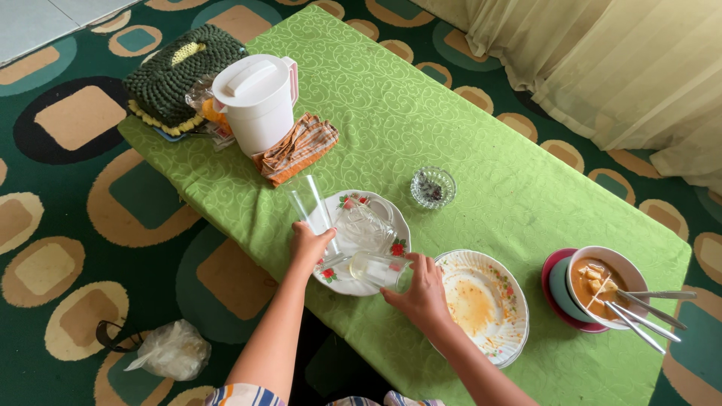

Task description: The person stacks used dishes and glasses on a table. They place a glass on a plate, stack a second plate, and then stack a bowl and a saucer. The person also moves a bowl of soup and a small glass aside to clear space.

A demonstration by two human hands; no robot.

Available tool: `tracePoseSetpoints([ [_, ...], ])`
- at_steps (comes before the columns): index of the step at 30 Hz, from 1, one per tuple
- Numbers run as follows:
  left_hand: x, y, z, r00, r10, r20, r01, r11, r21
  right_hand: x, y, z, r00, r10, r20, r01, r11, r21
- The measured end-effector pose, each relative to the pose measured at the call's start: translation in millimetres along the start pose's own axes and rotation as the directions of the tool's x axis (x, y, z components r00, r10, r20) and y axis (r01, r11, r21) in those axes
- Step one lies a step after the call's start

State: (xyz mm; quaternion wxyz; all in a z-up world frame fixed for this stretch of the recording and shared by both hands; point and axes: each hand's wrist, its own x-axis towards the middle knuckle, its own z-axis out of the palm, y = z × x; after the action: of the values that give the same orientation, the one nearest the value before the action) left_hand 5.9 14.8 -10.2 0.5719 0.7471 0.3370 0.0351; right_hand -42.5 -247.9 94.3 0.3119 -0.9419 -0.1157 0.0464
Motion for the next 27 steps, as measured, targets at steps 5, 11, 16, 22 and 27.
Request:
tracePoseSetpoints([
  [5, 0.0, 4.9, -8.9, 0.996, -0.061, 0.069, 0.06, 0.998, 0.028, -2.6, -4.7, 9.1, 0.998, 0.009, -0.064, -0.011, 1.0, -0.023],
  [11, 3.4, -3.4, -8.4, 0.993, -0.068, 0.1, 0.066, 0.998, 0.024, 6.0, 8.5, 9.3, 0.995, -0.1, -0.031, 0.101, 0.994, 0.045],
  [16, 5.1, -15.1, -11.4, 0.976, -0.076, 0.206, 0.083, 0.996, -0.03, 23.9, 29.1, 8.7, 0.947, -0.318, 0.035, 0.317, 0.947, 0.046],
  [22, -5.3, -13.3, -17.3, 0.956, -0.177, 0.233, 0.196, 0.979, -0.062, 39.7, 38.9, 12.0, 0.908, -0.395, 0.139, 0.384, 0.918, 0.096],
  [27, -12.2, -8.9, -21.3, 0.932, -0.247, 0.265, 0.272, 0.96, -0.062, 52.8, 37.0, 12.4, 0.879, -0.421, 0.225, 0.408, 0.907, 0.103],
])
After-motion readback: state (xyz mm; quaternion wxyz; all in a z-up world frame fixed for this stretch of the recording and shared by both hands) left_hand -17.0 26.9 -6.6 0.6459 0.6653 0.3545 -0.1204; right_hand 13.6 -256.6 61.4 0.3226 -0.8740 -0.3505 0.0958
